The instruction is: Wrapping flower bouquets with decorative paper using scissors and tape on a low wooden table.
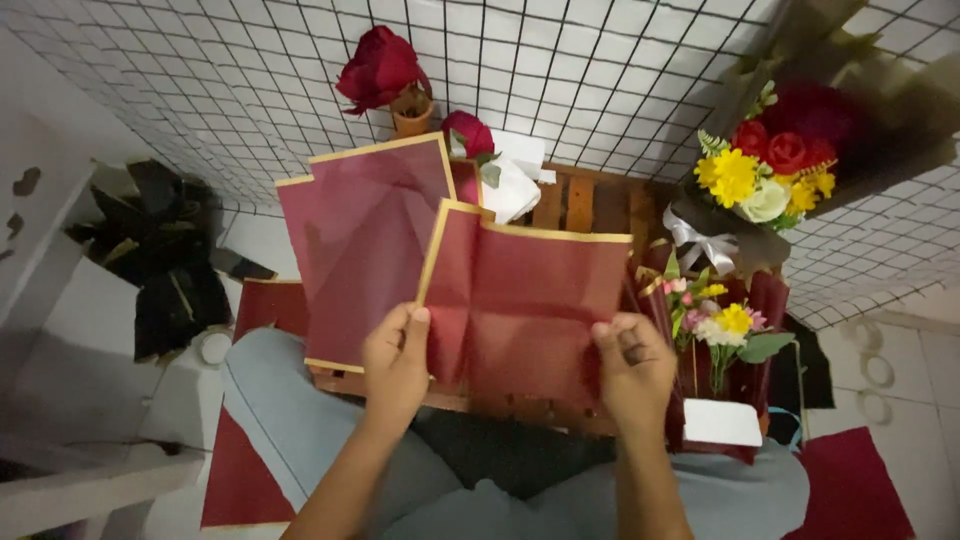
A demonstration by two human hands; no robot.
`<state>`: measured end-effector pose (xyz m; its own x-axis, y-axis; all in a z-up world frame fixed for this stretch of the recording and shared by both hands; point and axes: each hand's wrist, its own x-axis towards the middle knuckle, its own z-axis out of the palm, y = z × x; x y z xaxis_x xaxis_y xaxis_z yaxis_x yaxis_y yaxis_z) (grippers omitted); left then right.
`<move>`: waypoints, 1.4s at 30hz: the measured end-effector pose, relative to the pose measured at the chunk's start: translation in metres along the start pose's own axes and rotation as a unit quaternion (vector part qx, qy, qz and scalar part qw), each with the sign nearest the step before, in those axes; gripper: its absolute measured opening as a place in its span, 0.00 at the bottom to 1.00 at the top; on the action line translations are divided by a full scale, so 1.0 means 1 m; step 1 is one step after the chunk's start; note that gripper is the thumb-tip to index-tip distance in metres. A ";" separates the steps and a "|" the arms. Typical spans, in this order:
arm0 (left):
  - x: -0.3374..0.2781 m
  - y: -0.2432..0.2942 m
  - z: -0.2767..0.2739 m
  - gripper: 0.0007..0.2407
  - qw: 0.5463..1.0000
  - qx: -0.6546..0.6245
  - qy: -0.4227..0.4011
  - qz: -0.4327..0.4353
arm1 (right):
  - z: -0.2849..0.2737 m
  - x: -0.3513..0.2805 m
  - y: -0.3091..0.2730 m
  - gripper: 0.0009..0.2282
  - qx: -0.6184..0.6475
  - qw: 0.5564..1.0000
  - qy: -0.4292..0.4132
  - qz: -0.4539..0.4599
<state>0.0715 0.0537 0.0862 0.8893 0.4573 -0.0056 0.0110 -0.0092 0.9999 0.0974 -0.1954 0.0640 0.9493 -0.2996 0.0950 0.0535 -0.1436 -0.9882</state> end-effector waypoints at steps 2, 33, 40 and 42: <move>0.002 -0.012 -0.013 0.11 0.999 0.003 0.033 0.006 | -0.014 0.000 0.000 0.04 -0.005 0.999 0.028 -0.014; -0.034 -0.094 -0.034 0.14 0.954 -0.129 -0.189 -0.193 | 0.052 -0.105 0.080 0.35 -0.124 0.945 -0.237 -0.188; 0.040 -0.104 -0.091 0.13 0.910 0.312 0.027 0.271 | 0.030 -0.091 0.168 0.05 0.020 0.999 0.027 0.026; 0.063 -0.115 -0.105 0.29 0.925 0.362 0.079 0.088 | 0.036 -0.068 0.066 0.16 0.181 0.982 0.047 0.027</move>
<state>0.0788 0.1769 -0.0281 0.8291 0.5159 0.2155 0.2269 -0.6626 0.7138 0.0475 -0.1507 -0.0123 0.9215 -0.3866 0.0359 0.1277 0.2144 -0.9684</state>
